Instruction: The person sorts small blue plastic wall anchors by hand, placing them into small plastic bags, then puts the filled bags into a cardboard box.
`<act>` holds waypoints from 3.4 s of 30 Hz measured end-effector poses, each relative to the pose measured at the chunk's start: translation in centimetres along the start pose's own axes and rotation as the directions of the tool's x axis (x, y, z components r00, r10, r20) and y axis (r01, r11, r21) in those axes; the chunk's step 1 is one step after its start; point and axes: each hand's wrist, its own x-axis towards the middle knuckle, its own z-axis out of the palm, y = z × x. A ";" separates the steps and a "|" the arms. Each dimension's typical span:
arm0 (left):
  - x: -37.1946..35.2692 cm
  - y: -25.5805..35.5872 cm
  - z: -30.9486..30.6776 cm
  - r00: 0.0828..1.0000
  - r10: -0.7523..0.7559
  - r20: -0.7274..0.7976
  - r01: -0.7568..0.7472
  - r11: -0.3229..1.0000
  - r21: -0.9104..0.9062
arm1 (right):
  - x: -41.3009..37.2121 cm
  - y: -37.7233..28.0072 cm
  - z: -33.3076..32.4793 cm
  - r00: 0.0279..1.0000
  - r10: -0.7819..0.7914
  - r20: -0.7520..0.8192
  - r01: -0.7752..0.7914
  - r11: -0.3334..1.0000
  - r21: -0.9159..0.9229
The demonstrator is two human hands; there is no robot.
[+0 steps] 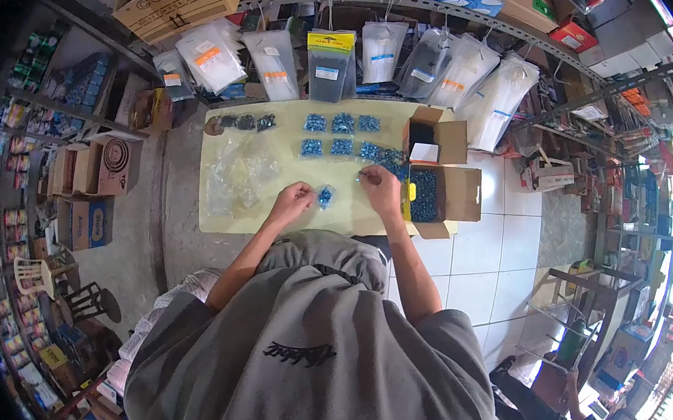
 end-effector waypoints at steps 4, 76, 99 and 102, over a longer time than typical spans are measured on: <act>0.0 -0.1 0.1 1.000 0.011 0.004 -0.011 1.000 -0.006 | -2.4 -2.5 1.5 0.977 0.044 0.210 -0.114 0.936 0.333; -0.4 -0.1 0.0 0.999 0.038 0.013 -0.038 0.999 -0.024 | -0.5 8.1 0.7 0.977 -0.111 0.182 0.200 0.772 -0.604; -0.4 0.3 0.1 1.000 0.021 -0.005 -0.021 1.000 0.014 | -4.3 -3.8 3.7 0.932 -0.016 0.363 -0.178 0.852 0.493; -0.4 0.1 0.1 1.000 0.025 -0.004 -0.025 1.000 0.008 | -4.3 -3.4 4.0 0.933 -0.049 0.356 -0.139 0.864 0.484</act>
